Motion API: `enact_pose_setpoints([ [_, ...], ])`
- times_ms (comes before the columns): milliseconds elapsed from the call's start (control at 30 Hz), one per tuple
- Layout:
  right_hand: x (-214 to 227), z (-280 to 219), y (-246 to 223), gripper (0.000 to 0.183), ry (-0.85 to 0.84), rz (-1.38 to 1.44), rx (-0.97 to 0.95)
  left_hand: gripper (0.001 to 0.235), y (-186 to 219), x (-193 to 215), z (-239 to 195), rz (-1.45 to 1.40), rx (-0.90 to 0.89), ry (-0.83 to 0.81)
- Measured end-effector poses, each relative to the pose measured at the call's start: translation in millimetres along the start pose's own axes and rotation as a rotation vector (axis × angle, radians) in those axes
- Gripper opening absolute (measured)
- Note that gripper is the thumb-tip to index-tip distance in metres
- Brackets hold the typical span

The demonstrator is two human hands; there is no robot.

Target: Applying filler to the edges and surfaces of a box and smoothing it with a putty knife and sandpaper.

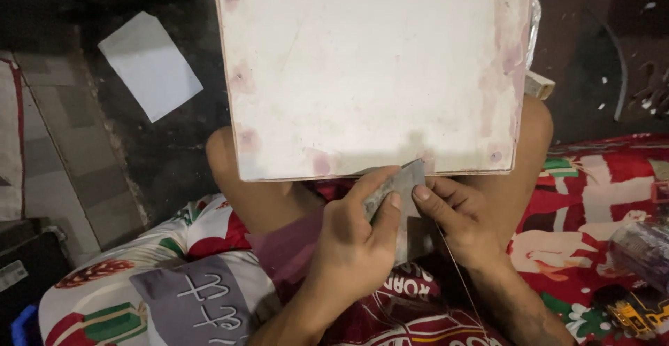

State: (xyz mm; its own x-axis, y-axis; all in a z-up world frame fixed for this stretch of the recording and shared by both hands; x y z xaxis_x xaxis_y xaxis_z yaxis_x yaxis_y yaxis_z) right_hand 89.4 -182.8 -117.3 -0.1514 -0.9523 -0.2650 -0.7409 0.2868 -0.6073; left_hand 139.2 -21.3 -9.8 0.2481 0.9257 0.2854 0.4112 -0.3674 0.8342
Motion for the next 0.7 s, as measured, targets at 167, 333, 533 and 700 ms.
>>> enact_pose_setpoints([
  [167,13.4,-5.0,3.2,0.034,0.13,0.025,-0.107,0.036,-6.7,-18.0,5.7,0.041,-0.036,-0.07],
  [333,31.8,-15.9,-3.4,0.035,0.134,0.01,-0.095,0.037,10.7,-20.2,0.9,-0.094,-0.099,-0.018],
  [533,18.3,-5.0,10.5,0.033,-0.058,-0.105,-0.007,0.035,-1.8,-7.4,-12.0,-0.031,-0.115,0.061],
  [700,3.2,-9.6,-1.2,0.028,-0.086,-0.159,0.084,0.036,-7.8,6.1,-14.6,-0.051,-0.086,0.061],
])
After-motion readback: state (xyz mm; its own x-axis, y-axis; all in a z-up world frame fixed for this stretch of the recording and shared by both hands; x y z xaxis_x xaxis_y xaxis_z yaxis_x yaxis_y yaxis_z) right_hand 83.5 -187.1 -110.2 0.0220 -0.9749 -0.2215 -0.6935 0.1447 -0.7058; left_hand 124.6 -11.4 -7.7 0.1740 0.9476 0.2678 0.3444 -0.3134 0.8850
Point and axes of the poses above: each hand's wrist, its own z-axis towards the middle knuckle, its own x-axis out of the back of the hand, y = z × x, the point moved 10 cm from there along z, towards the middle knuckle, and after that the axes turned 8 degrees about z, right-handed, at the moved point
